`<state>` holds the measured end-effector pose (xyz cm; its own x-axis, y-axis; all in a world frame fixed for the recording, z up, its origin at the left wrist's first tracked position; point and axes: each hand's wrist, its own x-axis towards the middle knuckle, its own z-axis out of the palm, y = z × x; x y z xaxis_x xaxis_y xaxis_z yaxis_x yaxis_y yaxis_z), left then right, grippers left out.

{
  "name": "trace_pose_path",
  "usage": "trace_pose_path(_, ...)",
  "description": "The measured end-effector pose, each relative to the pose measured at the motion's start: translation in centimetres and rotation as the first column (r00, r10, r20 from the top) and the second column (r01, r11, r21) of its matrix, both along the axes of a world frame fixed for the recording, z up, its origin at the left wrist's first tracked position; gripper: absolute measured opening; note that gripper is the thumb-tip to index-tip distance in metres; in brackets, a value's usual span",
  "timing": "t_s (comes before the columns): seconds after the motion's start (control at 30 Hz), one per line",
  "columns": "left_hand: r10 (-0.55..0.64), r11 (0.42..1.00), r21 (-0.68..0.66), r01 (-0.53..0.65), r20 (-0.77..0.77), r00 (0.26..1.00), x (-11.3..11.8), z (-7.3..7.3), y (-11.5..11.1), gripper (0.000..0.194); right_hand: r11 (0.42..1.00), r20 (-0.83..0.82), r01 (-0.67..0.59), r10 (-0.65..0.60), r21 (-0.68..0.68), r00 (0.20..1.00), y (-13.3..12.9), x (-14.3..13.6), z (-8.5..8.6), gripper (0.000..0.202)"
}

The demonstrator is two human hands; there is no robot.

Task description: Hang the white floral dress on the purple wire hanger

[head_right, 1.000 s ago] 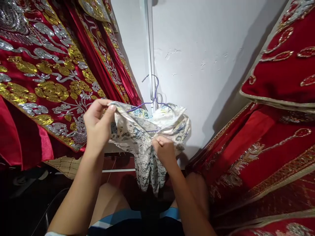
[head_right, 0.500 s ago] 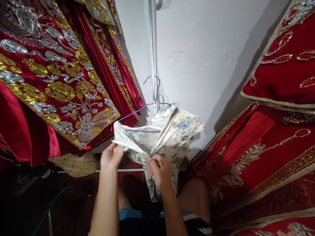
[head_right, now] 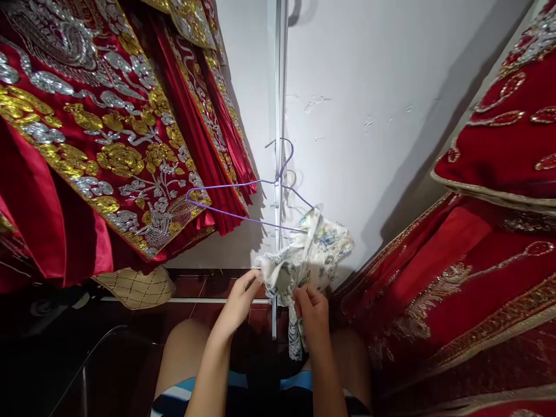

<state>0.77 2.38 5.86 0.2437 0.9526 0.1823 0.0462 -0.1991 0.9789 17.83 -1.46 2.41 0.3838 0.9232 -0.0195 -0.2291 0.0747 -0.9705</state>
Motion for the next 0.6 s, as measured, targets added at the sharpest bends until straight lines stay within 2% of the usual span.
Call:
trace_pose_path(0.07, 0.029, 0.999, 0.017, -0.030, 0.084, 0.996, -0.1, 0.8, -0.2, 0.027, 0.997, 0.018, 0.060, -0.059, -0.056, 0.998, 0.1, 0.9, -0.9, 0.036)
trace_pose_path(0.13, 0.055, 0.997, 0.036, -0.062, 0.156, 0.986, -0.3, 1.5, -0.5, 0.025, 0.989, 0.076, 0.136, -0.132, -0.054, 0.988, 0.2, 1.8, -1.3, 0.039)
trace_pose_path(0.2, 0.072, 0.995, 0.057, -0.085, 0.197, 0.978, -0.2, 2.2, -1.1, 0.023, 0.980, 0.130, 0.199, -0.200, 0.015, 0.971, 0.1, 2.4, -1.0, 0.040)
trace_pose_path(0.27, 0.062, 0.995, 0.070, -0.077, 0.198, 0.978, 0.3, 2.9, -2.0, 0.022, 0.972, 0.145, 0.206, -0.221, 0.112, 0.964, -0.2, 2.4, 0.0, 0.036)
trace_pose_path(0.33, 0.016, 0.996, 0.079, -0.031, 0.184, 0.983, 1.1, 3.6, -3.0, 0.021, 0.983, 0.183, 0.072, -0.103, 0.167, 0.978, -0.7, 1.8, 1.2, 0.032)
trace_pose_path(0.4, -0.033, 0.995, 0.100, 0.016, 0.166, 0.986, 1.8, 4.1, -3.8, 0.020, 0.983, 0.204, -0.148, 0.123, 0.111, 0.971, -1.4, 0.7, 2.0, 0.035)
trace_pose_path(0.43, -0.044, 0.993, 0.116, 0.026, 0.152, 0.987, 2.1, 4.3, -4.0, 0.021, 0.965, 0.170, -0.257, 0.245, 0.054, 0.955, -1.8, 0.0, 2.2, 0.039)
trace_pose_path(0.5, -0.022, 0.988, 0.152, 0.004, 0.119, 0.993, 2.2, 4.2, -4.0, 0.021, 0.898, 0.015, -0.439, 0.439, -0.036, 0.898, -2.5, -1.3, 2.3, 0.051)
trace_pose_path(0.6, 0.048, 0.983, 0.176, -0.056, 0.047, 0.998, 1.1, 3.4, -3.4, 0.021, 0.779, -0.189, -0.627, 0.614, -0.017, 0.767, -3.2, -2.5, 2.3, 0.061)
